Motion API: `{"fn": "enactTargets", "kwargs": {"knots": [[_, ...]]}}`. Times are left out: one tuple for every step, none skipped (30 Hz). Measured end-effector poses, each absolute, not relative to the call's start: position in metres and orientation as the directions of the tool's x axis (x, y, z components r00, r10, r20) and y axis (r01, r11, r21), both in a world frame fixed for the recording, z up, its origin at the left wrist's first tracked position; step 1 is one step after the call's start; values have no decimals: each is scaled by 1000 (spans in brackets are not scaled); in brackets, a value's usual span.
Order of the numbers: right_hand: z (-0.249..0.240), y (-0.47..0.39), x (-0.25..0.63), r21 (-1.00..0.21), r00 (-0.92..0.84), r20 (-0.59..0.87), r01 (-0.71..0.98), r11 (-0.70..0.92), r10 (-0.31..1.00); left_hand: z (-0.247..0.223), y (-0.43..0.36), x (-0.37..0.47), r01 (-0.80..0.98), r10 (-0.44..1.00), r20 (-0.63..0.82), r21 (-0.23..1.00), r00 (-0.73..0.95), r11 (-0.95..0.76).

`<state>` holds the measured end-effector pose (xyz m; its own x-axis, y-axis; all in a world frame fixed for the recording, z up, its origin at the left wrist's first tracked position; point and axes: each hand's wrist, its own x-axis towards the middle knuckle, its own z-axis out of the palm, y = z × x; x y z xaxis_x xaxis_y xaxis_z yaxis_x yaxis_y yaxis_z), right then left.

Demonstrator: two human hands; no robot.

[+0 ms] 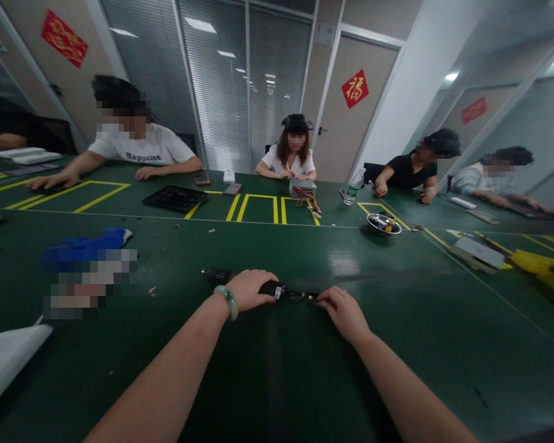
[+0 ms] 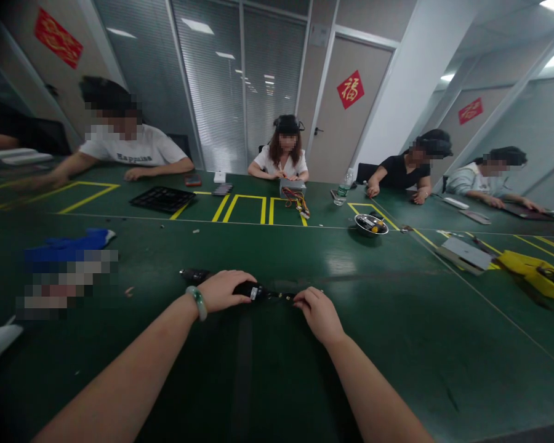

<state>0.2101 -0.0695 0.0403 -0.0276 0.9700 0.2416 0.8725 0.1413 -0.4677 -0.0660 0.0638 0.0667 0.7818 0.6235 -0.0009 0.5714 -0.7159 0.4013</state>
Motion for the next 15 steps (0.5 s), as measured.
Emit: {"fn": "enactTargets", "kwargs": {"knots": [[41, -68, 211, -471, -51, 260, 865, 173, 964, 68, 63, -67, 580, 628, -11, 398, 778, -711], [41, -66, 213, -473, -71, 276, 858, 200, 958, 69, 62, -66, 584, 631, -17, 395, 776, -709], [41, -64, 214, -479, -84, 287, 850, 218, 954, 70, 59, -64, 583, 629, -15, 394, 777, -710], [41, -63, 215, -485, -86, 292, 845, 225, 953, 71, 55, -60, 577, 627, -3, 395, 779, -715], [41, -62, 216, -490, -84, 289, 843, 223, 954, 72, 50, -56, 569, 625, 18, 395, 780, -721], [41, -61, 216, -492, -79, 280, 844, 214, 957, 72, 45, -51, 559, 623, 44, 395, 781, -729], [41, -62, 215, -492, -73, 266, 848, 200, 961, 72, 39, -46, 552, 623, 72, 392, 779, -736], [41, -63, 214, -488, -66, 247, 853, 182, 967, 71, 34, -41, 549, 624, 96, 386, 776, -742], [41, -65, 212, -481, -57, 224, 862, 161, 973, 70, 29, -36, 548, 625, 114, 378, 772, -746], [41, -67, 210, -470, -44, 203, 872, 137, 978, 69, 24, -31, 547, 624, 131, 368, 770, -752], [41, -69, 207, -456, -22, 186, 884, 106, 982, 67, 21, -28, 546, 624, 150, 357, 767, -758], [41, -71, 204, -436, 10, 173, 897, 68, 985, 66, 18, -25, 546, 623, 167, 347, 764, -763], [41, -73, 201, -410, 45, 163, 912, 26, 986, 64, 16, -23, 544, 621, 185, 336, 762, -768], [42, -74, 196, -378, 83, 151, 926, -20, 985, 62, 15, -22, 541, 617, 200, 327, 761, -774], [42, -75, 192, -337, 122, 136, 939, -69, 983, 60, 15, -22, 538, 612, 211, 319, 762, -780]]}}
